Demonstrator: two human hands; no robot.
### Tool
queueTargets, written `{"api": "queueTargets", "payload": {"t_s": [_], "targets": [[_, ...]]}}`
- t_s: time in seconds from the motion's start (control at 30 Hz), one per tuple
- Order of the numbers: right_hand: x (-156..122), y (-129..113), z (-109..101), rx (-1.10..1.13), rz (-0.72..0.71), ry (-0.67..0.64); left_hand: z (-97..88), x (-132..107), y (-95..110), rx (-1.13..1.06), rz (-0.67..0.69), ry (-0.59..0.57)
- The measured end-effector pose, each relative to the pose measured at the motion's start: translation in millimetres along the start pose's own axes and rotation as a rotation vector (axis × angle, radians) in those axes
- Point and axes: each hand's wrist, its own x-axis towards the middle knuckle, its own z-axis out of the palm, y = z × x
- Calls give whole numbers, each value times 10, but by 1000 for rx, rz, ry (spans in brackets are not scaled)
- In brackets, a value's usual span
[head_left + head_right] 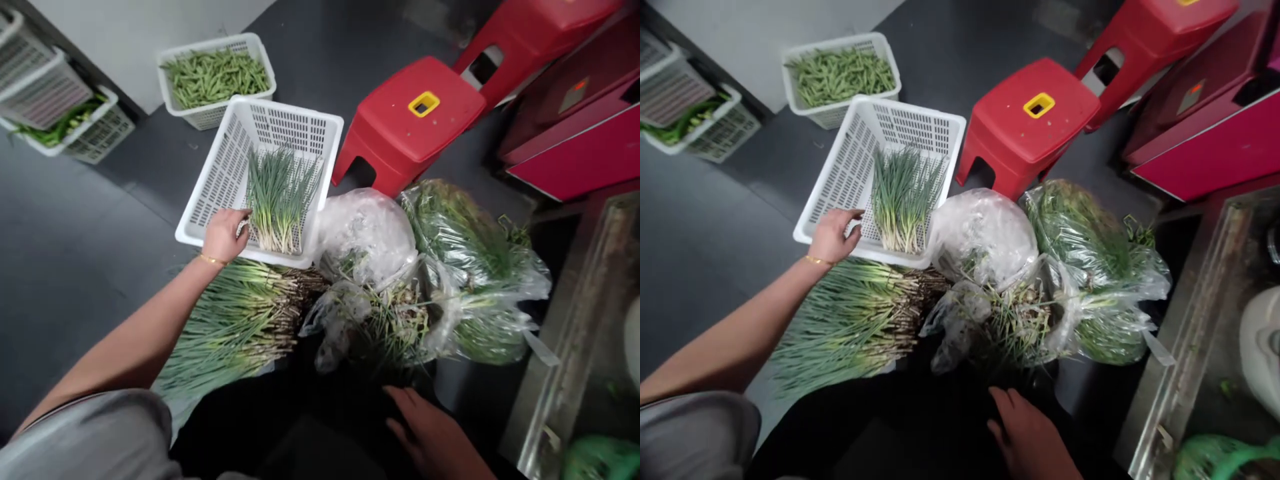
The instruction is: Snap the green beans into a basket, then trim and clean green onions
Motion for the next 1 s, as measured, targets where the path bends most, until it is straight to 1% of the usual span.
{"api": "queueTargets", "payload": {"t_s": [0.03,0.07,0.13,0.17,0.23,0.27,0.3,0.37,0.4,0.5,0.53,0.6,0.63,0.7,0.77,0.83,0.9,0.93,1.0], "targets": [[-53,-18,34,-17,0,5,-59,-281,42,16,-3,-31],[-100,-35,75,-39,-1,4,-84,-572,79,90,28,-120],[-176,-65,161,-85,-23,-2,-49,-1120,126,187,65,-253],[-202,-81,197,-106,-40,-4,-7,-1350,130,267,96,-357],[-225,-116,244,-138,-72,-8,85,-1680,104,420,95,-475],[-223,-135,255,-149,-81,-12,122,-1775,80,487,78,-503],[-211,-154,261,-162,-83,-19,152,-1827,57,528,54,-500],[-162,-186,265,-187,-70,-40,196,-1813,32,550,52,-489],[-130,-196,268,-202,-58,-53,215,-1758,37,541,82,-502],[-34,-191,297,-245,-18,-93,280,-1511,113,508,204,-599],[-8,-176,315,-250,-15,-100,301,-1442,141,495,224,-615],[29,-126,359,-244,-23,-104,341,-1398,168,459,215,-576],[41,-95,384,-235,-30,-107,360,-1437,163,441,196,-536],[56,-32,432,-224,-33,-119,408,-1626,122,422,157,-488],[65,6,471,-235,-12,-150,480,-1875,62,438,160,-527],[73,0,494,-262,23,-198,573,-2055,-2,480,190,-591],[80,-44,500,-272,40,-242,663,-2092,-71,523,223,-621],[84,-72,499,-266,37,-250,694,-2063,-107,534,242,-628],[88,-119,498,-245,20,-225,717,-1966,-178,538,295,-641]]}}
